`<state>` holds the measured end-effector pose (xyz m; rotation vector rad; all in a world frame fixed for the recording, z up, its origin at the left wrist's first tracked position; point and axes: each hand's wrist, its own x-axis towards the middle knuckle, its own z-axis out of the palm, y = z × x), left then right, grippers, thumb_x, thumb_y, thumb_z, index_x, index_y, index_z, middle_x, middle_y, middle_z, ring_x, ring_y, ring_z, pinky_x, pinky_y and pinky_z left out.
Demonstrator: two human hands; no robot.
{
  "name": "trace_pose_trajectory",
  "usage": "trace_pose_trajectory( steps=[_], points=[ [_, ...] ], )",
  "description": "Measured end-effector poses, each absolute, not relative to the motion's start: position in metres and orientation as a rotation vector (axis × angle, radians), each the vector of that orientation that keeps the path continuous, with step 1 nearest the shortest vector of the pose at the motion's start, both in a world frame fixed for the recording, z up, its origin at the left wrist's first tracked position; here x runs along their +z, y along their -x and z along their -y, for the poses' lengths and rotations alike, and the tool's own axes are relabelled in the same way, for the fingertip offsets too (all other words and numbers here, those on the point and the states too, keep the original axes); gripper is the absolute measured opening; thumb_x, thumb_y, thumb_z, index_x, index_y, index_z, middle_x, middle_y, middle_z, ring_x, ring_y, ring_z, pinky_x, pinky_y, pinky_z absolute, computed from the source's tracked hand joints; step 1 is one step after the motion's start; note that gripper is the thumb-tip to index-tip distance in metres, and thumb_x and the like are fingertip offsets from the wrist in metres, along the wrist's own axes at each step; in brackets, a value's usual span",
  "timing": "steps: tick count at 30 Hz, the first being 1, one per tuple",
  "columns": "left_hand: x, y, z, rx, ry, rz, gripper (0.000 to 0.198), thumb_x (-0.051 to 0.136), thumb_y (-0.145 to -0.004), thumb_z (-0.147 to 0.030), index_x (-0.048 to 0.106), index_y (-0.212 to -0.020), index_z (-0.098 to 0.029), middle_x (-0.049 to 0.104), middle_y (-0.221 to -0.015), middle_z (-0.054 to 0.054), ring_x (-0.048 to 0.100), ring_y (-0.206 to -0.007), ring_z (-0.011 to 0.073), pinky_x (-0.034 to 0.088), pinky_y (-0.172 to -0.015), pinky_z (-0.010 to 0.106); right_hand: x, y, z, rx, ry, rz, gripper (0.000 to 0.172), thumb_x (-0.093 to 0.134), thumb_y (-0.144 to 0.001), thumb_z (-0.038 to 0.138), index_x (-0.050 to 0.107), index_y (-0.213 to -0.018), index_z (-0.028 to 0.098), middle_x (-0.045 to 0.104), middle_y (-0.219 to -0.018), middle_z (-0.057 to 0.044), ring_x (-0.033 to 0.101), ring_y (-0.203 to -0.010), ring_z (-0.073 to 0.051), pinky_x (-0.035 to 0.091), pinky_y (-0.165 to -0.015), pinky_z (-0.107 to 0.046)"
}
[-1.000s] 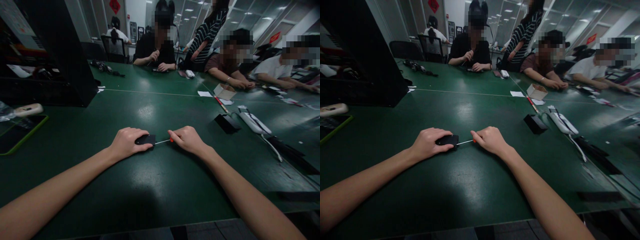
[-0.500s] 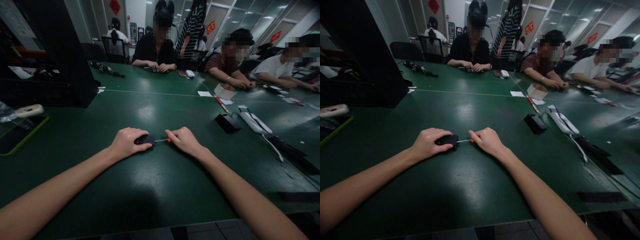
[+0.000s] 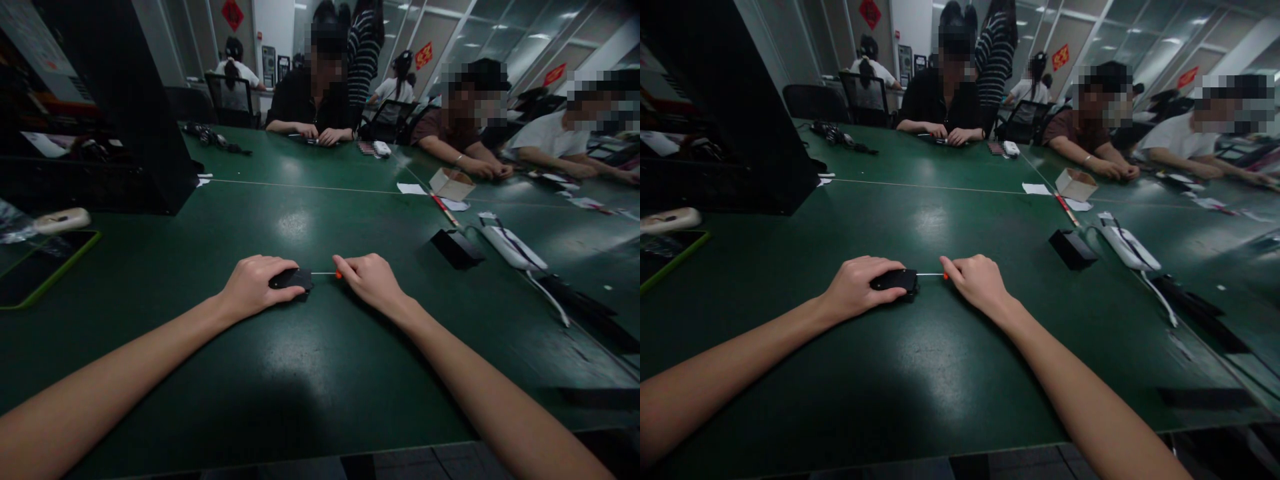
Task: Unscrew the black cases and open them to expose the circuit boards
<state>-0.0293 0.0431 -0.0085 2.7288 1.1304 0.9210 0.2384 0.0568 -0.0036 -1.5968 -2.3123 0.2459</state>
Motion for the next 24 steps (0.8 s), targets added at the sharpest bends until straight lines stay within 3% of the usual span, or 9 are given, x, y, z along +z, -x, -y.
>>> trace_pose_trajectory(
  steps=[4, 15, 19, 24],
  points=[
    [-0.008, 0.030, -0.043, 0.920, -2.729, -1.124, 0.044, 0.063, -0.092, -0.054, 0.072, -0.111, -0.015, 0.079, -0.098, 0.009, 0.075, -0.083, 0.0254, 0.056, -0.075, 0.038, 0.000, -0.241, -0.057, 0.002, 1.644, 2.338, 0.064, 0.033, -0.103, 0.057, 0.072, -0.068, 0.019, 0.067, -0.063, -0.006, 0.056, -0.058, -0.015, 0.022, -0.058, -0.029],
    [-0.006, 0.030, -0.043, 0.894, -2.734, -1.125, 0.043, 0.064, -0.092, -0.053, 0.072, -0.112, -0.015, 0.079, -0.097, 0.009, 0.075, -0.084, 0.0251, 0.056, -0.075, 0.036, 0.006, -0.251, -0.058, -0.119, 1.473, 2.333, 0.068, 0.031, -0.103, 0.058, 0.068, -0.062, 0.018, 0.064, -0.059, -0.004, 0.053, -0.055, -0.014, 0.023, -0.058, -0.029],
    [-0.007, 0.030, -0.043, 0.896, -2.728, -1.143, 0.044, 0.064, -0.091, -0.055, 0.072, -0.111, -0.016, 0.079, -0.097, 0.009, 0.075, -0.084, 0.0249, 0.055, -0.076, 0.035, 0.004, -0.247, -0.056, -0.057, 1.450, 2.308, 0.067, 0.032, -0.103, 0.058, 0.067, -0.063, 0.017, 0.064, -0.061, -0.005, 0.053, -0.056, -0.013, 0.023, -0.059, -0.030],
    [-0.008, 0.029, -0.042, 0.917, -2.709, -1.140, 0.043, 0.066, -0.091, -0.053, 0.073, -0.111, -0.016, 0.079, -0.096, 0.009, 0.075, -0.083, 0.0251, 0.055, -0.075, 0.035, -0.010, -0.234, -0.054, 0.270, 1.365, 2.287, 0.063, 0.031, -0.104, 0.055, 0.061, -0.062, 0.018, 0.060, -0.058, -0.003, 0.050, -0.054, -0.013, 0.028, -0.060, -0.028]
  ],
)
